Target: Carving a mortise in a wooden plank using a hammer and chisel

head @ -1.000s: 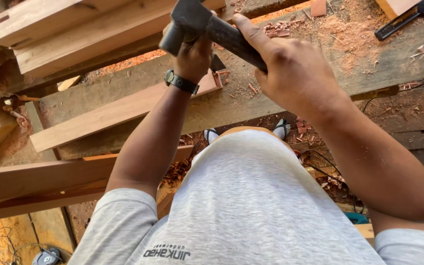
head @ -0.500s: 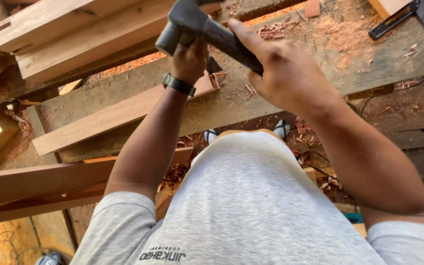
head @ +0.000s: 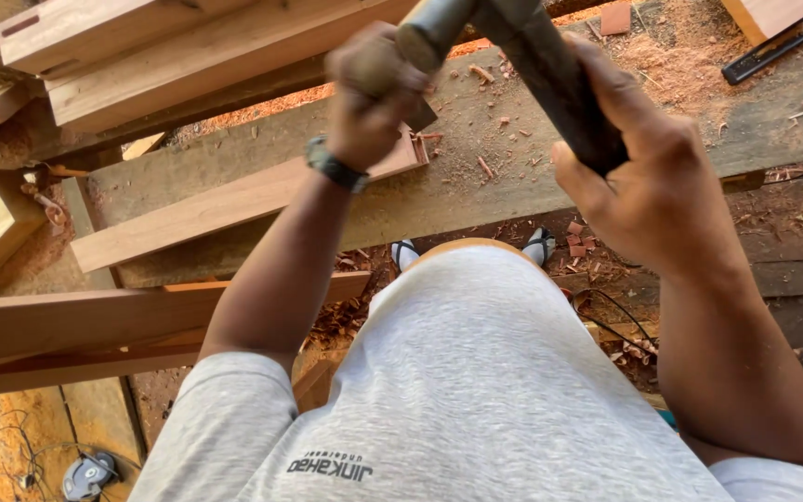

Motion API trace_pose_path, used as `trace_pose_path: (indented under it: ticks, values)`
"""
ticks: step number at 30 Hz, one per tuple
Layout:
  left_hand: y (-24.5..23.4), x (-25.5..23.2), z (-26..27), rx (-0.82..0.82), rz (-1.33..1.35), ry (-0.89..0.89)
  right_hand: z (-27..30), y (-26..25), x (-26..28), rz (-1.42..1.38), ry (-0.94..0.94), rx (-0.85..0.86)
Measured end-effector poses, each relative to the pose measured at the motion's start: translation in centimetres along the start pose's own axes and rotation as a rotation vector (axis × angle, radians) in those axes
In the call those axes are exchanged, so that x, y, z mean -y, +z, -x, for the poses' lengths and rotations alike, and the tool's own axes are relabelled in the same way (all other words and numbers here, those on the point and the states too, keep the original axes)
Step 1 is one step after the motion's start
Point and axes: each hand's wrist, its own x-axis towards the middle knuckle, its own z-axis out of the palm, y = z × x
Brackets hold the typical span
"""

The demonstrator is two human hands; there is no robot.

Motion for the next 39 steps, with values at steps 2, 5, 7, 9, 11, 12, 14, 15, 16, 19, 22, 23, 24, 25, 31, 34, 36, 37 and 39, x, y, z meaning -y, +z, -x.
trace_pose_path:
  ticks: [2,5,7,9,11,12,14,15,16,19,22,23,24,25,31,34,36,37,39]
  values:
    - [-2.2,0.0,-1.1,-0.163,-0.059,0.105,0.7,-0.2,-0.4,-0.032,-0.013,-0.044]
    - [-3.9,-1.6,-1.4,-0.32,0.544,0.08,1.6,0.3,-1.4,-0.135,-0.07,-0.09]
    - [-3.6,-4.7,-1.8,-0.322,0.045,0.22,2.2,0.5,-2.0,-0.091,0.006,-0.126]
    - [-2.5,-4.3,-1.0,-0.363,0.059,0.247,2.4,0.7,-2.3,-0.101,0.032,-0.128]
    - [-1.4,-3.4,0.1,-0.401,0.078,0.27,2.8,0.6,-2.7,-0.109,0.066,-0.13]
    - [-1.0,-2.8,0.9,-0.489,0.118,0.209,3.0,0.5,-2.8,-0.088,0.063,-0.127]
    - [-0.7,-1.7,2.0,-0.574,0.158,0.15,3.1,0.3,-2.7,-0.067,0.06,-0.128]
    - [-0.7,-1.2,2.5,-0.562,0.101,0.153,3.0,0.1,-2.4,-0.079,0.064,-0.123]
    - [-0.7,-0.7,3.0,-0.549,0.045,0.156,3.0,0.0,-2.2,-0.092,0.067,-0.118]
    - [0.5,-0.4,3.2,-0.602,0.074,0.05,2.6,-0.5,-1.6,-0.14,0.024,-0.086]
    - [1.1,-0.4,2.9,-0.622,0.066,0.069,2.2,-0.6,-1.8,-0.168,-0.074,-0.084]
    - [1.2,-0.4,3.0,-0.622,0.065,0.068,2.2,-0.7,-1.9,-0.169,-0.074,-0.083]
    - [1.3,-0.4,3.0,-0.641,0.048,0.069,2.2,-0.8,-2.1,-0.16,-0.063,-0.069]
    - [1.4,-0.3,3.0,-0.659,0.03,0.069,2.2,-0.9,-2.2,-0.151,-0.051,-0.055]
    - [1.7,-0.7,3.0,-0.656,-0.132,0.118,1.2,-1.9,-0.9,-0.133,-0.158,0.004]
    - [0.4,0.9,4.3,-0.775,-0.656,-0.051,1.1,-2.0,-1.1,-0.045,-0.186,0.003]
    - [-1.3,5.0,5.5,-0.69,-0.068,0.016,0.9,-2.2,-0.8,-0.038,-0.193,0.015]
    - [-2.2,7.0,6.3,-0.567,0.51,0.079,0.8,-2.3,-0.6,-0.032,-0.199,0.033]
    - [-1.9,7.6,6.4,-0.618,0.214,0.232,0.5,-2.3,-0.2,-0.044,-0.205,0.033]
